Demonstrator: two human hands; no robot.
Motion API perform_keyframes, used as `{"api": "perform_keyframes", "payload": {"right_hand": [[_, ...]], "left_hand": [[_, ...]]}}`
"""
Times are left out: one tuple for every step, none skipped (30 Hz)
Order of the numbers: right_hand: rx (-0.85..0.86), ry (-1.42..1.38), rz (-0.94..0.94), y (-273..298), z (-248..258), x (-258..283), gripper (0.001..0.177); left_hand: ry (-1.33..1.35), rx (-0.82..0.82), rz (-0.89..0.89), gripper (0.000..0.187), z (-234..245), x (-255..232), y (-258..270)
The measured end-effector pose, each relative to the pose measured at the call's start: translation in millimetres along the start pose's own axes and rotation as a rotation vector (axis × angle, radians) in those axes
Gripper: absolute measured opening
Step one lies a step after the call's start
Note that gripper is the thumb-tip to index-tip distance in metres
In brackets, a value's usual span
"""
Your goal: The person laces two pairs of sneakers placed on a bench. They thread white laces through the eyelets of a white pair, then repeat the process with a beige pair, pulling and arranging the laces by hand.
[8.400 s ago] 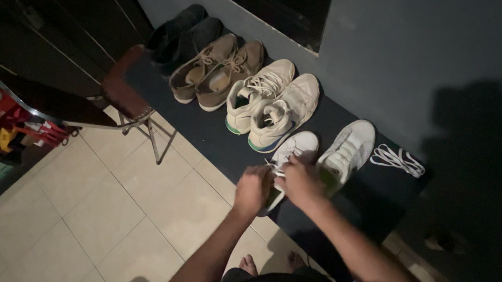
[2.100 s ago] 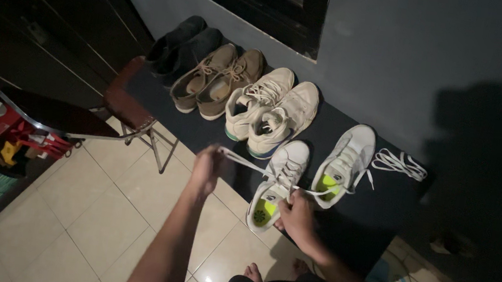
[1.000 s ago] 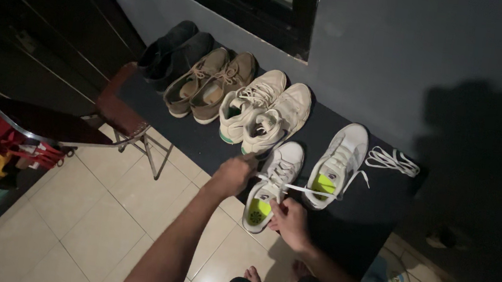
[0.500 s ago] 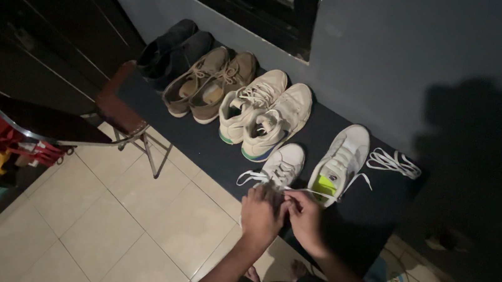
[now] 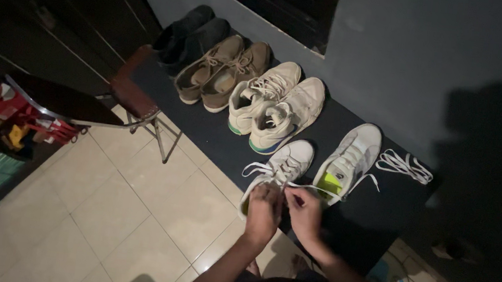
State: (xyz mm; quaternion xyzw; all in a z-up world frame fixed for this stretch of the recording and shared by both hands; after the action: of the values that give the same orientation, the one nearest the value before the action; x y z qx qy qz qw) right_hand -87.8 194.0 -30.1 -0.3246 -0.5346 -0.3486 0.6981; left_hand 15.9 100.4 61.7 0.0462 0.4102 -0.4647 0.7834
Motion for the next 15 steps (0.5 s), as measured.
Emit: {"api": "perform_keyframes", "payload": {"right_hand": [[-0.016, 0.042, 0.018, 0, 1, 6, 0.014], [-0.007, 0.065, 0.007, -1, 1, 11, 0.014], [0.002, 0.086, -0.005, -1, 1, 17, 0.013], [0.011, 0.107, -0.017, -1, 2, 22, 0.012], [0.002, 0.163, 0.07, -1, 4, 33, 0.011], [-0.007, 0.218, 0.157, 1, 7, 44, 0.009], [-0.017, 0.272, 0.245, 2, 10, 53, 0.007], [-0.012, 0.267, 0.317, 2, 12, 60, 0.007], [-0.007, 0.262, 0.389, 1, 13, 65, 0.007], [-0.003, 0.257, 0.462, 1, 14, 70, 0.007], [0.022, 0.248, 0.381, -3, 14, 65, 0.007], [0.046, 0.24, 0.3, -6, 12, 59, 0.007], [0.072, 0.23, 0.221, -9, 11, 52, 0.006], [0.088, 0.238, 0.18, -10, 9, 47, 0.008], [0.105, 0.246, 0.138, -11, 6, 42, 0.009]], "left_hand": [[-0.009, 0.009, -0.002, 0.016, 0, 1, -1], [0.008, 0.004, -0.005, 0.015, -1, 1, -1], [0.025, -0.001, -0.008, 0.015, -1, 1, -1], [0.041, -0.005, -0.01, 0.014, -1, 2, -1], [0.047, -0.013, -0.001, 0.014, -2, 2, 0], [0.052, -0.022, 0.007, 0.013, -4, 1, 0], [0.058, -0.029, 0.015, 0.012, -5, 2, 1], [0.051, -0.02, 0.016, 0.012, -7, 2, 1], [0.043, -0.011, 0.017, 0.012, -8, 2, 0], [0.036, -0.002, 0.018, 0.012, -9, 2, 0], [0.009, 0.001, -0.046, 0.014, -9, 0, 0], [-0.017, 0.004, -0.109, 0.016, -9, -3, -1], [-0.045, 0.006, -0.172, 0.019, -9, -6, -1], [-0.029, 0.011, -0.1, 0.019, -10, -3, -2], [-0.013, 0.017, -0.027, 0.019, -10, 1, -2]]}}
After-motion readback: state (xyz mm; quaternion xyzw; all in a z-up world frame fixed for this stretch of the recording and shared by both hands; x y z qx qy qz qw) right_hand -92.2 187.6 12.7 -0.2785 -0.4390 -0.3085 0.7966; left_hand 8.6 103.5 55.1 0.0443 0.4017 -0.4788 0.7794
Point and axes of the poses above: each hand's wrist, its own y-axis away from the middle knuckle, its own z-axis out of the back of the hand, x = y × z, the point moved 6 cm from there along -y, towards the middle knuckle, and after that the axes turned 2 degrees about x, right-handed, at the moved point
